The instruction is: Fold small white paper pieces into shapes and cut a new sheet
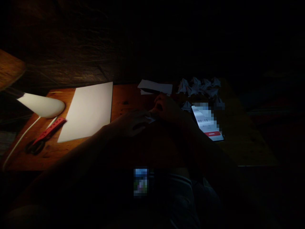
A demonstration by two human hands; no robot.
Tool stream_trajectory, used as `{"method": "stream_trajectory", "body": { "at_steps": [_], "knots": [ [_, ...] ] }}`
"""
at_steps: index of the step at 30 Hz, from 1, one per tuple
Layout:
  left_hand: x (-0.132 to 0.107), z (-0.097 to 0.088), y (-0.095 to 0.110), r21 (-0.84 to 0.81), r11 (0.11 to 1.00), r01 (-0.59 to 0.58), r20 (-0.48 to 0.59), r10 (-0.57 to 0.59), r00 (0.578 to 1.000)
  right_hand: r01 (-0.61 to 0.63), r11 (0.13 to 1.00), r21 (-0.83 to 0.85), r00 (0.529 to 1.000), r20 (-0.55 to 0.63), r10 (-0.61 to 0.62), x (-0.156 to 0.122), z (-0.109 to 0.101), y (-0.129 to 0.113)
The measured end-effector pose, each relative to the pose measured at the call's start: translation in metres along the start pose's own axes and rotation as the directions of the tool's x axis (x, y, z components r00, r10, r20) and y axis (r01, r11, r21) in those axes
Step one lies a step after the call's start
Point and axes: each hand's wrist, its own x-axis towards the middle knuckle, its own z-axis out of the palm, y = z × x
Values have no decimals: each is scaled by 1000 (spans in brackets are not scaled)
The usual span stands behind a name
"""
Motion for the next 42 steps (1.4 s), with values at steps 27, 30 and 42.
{"method": "stream_trajectory", "body": {
  "at_steps": [27, 30, 42],
  "knots": [
    [1, -2, 2, -70, 997, 21, 0, -21, 1000, -193, 981, 27, 980, -52, 194, 0, 6, -10],
    [2, -2, 1, -60, 998, -4, -15, 3, 1000, -216, 976, 16, 975, -55, 216, 0, 8, -10],
    [1, 0, 0, 43, 999, 11, -7, -11, 1000, -311, 949, 55, 948, -55, 314, 3, 6, -13]
  ]
}}
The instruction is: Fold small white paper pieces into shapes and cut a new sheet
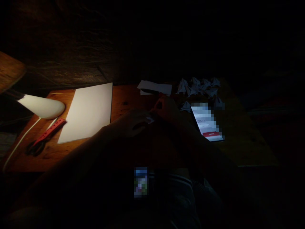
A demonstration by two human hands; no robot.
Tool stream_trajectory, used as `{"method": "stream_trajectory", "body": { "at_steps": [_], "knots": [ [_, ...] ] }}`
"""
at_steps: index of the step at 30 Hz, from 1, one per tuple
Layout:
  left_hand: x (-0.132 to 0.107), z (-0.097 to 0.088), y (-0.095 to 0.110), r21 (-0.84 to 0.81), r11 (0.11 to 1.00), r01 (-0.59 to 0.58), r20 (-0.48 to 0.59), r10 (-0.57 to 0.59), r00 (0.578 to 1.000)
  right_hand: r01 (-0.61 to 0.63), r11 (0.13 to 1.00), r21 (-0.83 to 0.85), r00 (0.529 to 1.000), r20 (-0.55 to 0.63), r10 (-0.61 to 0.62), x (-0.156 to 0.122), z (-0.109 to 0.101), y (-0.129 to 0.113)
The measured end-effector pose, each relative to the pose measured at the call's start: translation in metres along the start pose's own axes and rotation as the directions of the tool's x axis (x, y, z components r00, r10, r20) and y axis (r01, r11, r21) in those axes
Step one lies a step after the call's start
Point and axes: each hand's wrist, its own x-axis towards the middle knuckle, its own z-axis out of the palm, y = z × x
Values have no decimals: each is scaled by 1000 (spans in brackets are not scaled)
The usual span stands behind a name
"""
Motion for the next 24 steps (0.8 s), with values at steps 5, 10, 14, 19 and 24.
{"method": "stream_trajectory", "body": {
  "at_steps": [5, 10, 14, 19, 24],
  "knots": [
    [2, -2, 3, 2, 1000, -3, 28, 3, 1000, -23, 1000, 19, 1000, -8, 23, 2, -3, -2],
    [4, -1, 3, 10, 1000, 3, 17, -3, 1000, -78, 995, 59, 997, -25, 79, 4, -4, -2],
    [4, 0, 2, -3, 1000, 5, 25, -5, 1000, -53, 998, 42, 998, -35, 54, 3, 0, -3],
    [3, -2, 3, 7, 1000, 12, 26, -12, 1000, -40, 998, 43, 999, -21, 41, 3, 1, -6],
    [2, -3, 4, 11, 999, 40, 44, -41, 998, -81, 996, 35, 996, -33, 82, 3, 0, -10]
  ]
}}
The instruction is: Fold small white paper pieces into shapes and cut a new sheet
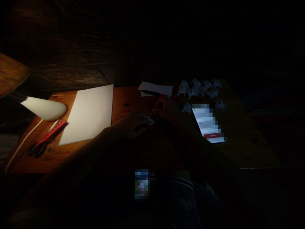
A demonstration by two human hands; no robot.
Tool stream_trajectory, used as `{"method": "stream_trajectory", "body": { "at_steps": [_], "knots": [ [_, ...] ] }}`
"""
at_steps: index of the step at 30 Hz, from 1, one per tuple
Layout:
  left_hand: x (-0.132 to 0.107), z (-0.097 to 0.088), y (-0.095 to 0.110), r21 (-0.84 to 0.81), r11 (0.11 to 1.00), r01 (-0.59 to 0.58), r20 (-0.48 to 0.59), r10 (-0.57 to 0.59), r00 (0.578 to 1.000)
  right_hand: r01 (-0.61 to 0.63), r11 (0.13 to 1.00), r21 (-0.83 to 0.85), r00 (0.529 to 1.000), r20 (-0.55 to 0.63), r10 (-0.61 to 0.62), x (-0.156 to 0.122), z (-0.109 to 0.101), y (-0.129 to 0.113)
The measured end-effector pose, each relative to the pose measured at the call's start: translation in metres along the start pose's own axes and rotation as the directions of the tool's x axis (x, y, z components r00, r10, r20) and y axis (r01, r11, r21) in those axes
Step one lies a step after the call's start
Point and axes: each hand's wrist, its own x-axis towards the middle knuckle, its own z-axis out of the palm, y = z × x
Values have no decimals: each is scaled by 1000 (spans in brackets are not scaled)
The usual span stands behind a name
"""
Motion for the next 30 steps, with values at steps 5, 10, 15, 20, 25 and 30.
{"method": "stream_trajectory", "body": {
  "at_steps": [5, 10, 15, 20, 25, 30],
  "knots": [
    [1, 0, -1, -7, 1000, -5, 4, 5, 1000, 5, 1000, 8, 1000, 2, -5, 0, 0, 2],
    [2, -1, 2, 26, 1000, -9, -24, 10, 1000, 62, 998, 24, 998, 12, -63, -1, -1, 8],
    [2, -1, 4, 46, 999, 3, -28, -2, 1000, 75, 996, 39, 995, 60, -77, -2, -8, 9],
    [3, -1, 5, 54, 999, 4, 1, -4, 1000, 62, 997, 56, 988, 137, -69, -1, -13, 9],
    [3, 0, 4, 43, 999, 4, -20, -3, 1000, 84, 995, 48, 990, 110, -89, 0, -6, 10],
    [3, 0, 5, 39, 999, 28, -7, -28, 1000, 97, 994, 45, 988, 118, -101, 0, -4, 11]
  ]
}}
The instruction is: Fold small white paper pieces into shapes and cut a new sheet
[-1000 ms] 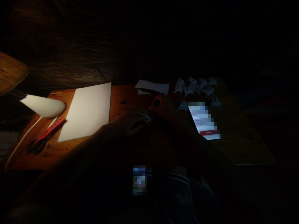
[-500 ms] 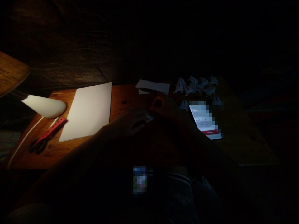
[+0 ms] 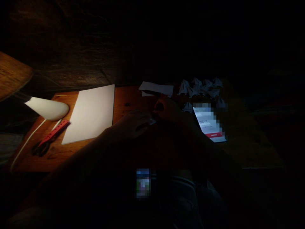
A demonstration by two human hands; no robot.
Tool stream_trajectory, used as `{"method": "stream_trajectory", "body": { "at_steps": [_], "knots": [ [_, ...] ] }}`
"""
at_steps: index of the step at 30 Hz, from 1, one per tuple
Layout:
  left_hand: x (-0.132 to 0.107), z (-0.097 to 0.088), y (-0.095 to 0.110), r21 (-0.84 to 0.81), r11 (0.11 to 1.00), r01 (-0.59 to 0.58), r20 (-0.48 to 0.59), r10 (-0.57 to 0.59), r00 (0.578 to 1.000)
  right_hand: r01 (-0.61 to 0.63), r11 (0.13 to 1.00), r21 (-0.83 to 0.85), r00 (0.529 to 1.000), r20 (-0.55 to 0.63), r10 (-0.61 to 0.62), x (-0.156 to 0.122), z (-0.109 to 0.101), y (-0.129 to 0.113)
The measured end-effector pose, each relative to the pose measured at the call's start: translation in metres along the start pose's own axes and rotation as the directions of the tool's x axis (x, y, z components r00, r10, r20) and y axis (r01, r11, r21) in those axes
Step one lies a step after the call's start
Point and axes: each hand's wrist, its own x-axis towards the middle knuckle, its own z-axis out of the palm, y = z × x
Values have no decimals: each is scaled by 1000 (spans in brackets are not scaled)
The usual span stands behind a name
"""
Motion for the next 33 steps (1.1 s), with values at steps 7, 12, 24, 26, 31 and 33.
{"method": "stream_trajectory", "body": {
  "at_steps": [7, 12, 24, 26, 31, 33],
  "knots": [
    [0, -2, 0, -3, 1000, -21, 4, 21, 1000, -18, 998, 61, 1000, 3, 18, 1, -1, 0],
    [0, -2, 0, -3, 999, -32, 9, 32, 999, -48, 999, -4, 997, -67, 48, 2, 4, -4],
    [1, -1, -3, -9, 999, -37, 16, 37, 999, -38, 999, -17, 997, -72, 36, 5, 11, -1],
    [1, 0, -4, -12, 999, -38, 26, 38, 999, -39, 999, -26, 997, -75, 36, 5, 12, 1],
    [1, 1, -5, -28, 999, -30, 17, 30, 999, -39, 998, -58, 996, -86, 34, 6, 13, 3],
    [0, 1, -5, -29, 999, -31, 17, 32, 999, -21, 997, -69, 996, -85, 15, 5, 12, 3]
  ]
}}
